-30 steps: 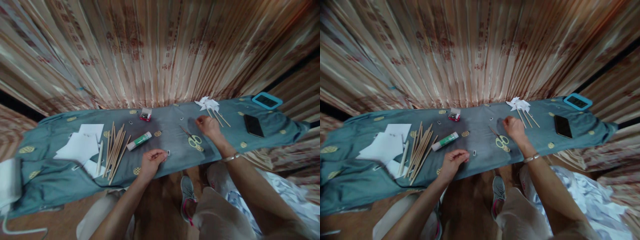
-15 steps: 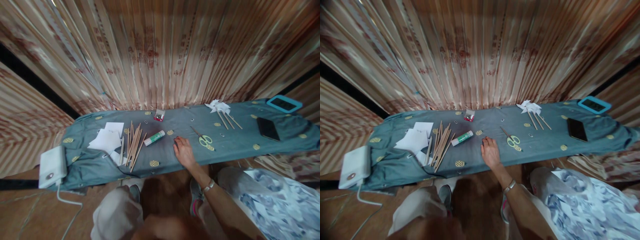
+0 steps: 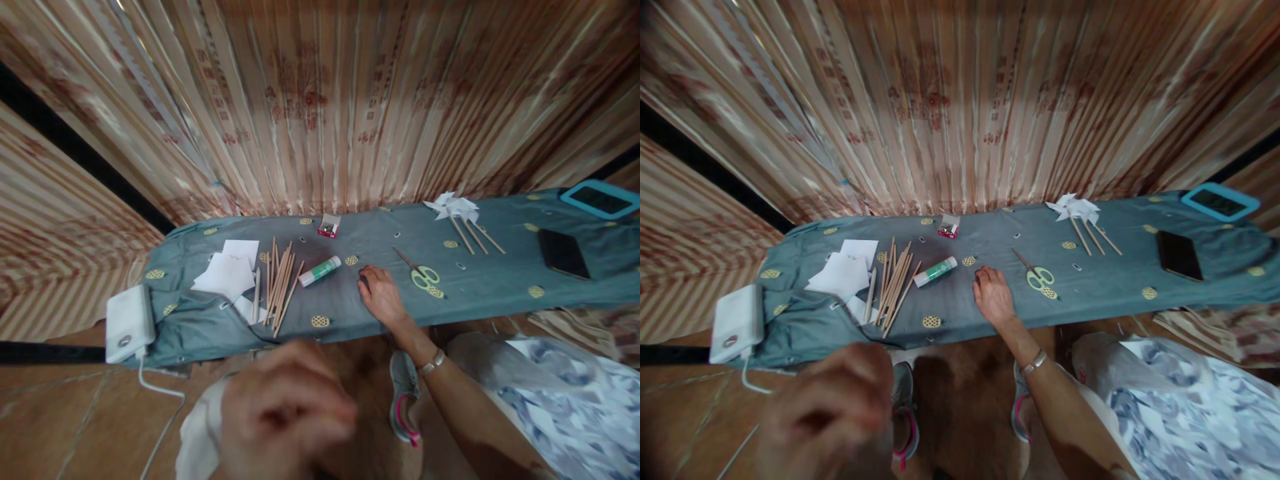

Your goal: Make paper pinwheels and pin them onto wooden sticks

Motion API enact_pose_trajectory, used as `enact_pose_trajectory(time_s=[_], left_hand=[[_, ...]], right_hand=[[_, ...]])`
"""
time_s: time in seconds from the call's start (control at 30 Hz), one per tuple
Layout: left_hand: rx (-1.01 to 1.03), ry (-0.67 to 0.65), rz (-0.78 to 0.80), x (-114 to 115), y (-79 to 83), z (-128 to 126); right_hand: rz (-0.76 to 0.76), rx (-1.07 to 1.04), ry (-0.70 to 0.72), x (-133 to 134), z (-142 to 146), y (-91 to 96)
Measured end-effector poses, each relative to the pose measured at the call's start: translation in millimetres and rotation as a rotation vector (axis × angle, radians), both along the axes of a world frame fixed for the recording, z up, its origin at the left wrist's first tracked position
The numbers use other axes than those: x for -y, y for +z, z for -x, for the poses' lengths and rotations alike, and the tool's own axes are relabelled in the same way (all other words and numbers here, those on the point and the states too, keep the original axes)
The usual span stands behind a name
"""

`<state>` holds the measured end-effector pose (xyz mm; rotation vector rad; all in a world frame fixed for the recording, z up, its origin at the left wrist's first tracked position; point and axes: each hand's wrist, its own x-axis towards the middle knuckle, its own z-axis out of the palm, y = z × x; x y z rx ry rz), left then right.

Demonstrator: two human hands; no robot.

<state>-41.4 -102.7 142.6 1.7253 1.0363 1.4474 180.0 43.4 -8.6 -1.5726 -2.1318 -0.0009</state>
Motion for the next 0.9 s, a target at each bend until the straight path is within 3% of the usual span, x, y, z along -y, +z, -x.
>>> enact_pose_trajectory(time_s=[0.03,0.1,0.23,0.33,0.43,0.6,0.9], left_hand=[[0.008,0.076,0.028,-13,-1.0,5],[-0.018,0.380,0.103,-42,-15.4,27],[-0.325,0.702,0.174,-92,-71.3,93],[-0.584,0.730,0.086,-104,-105.6,128],[-0.728,0.703,0.078,-104,-124.6,141],[-0.803,0.710,0.127,-105,-135.8,145],[-0.737,0.805,0.206,-106,-132.0,149]], right_hand=[[-0.002,0.004,-0.001,0,0,0.5],[-0.006,0.010,0.001,0,0,1.3],[-0.015,0.009,0.006,-1,0,1.3],[-0.019,0.014,0.013,-2,-1,1.4],[-0.005,0.037,0.016,-2,-2,3.6],[0.018,0.067,0.024,-1,-1,8.9],[0.023,0.081,0.001,-3,-2,7.7]])
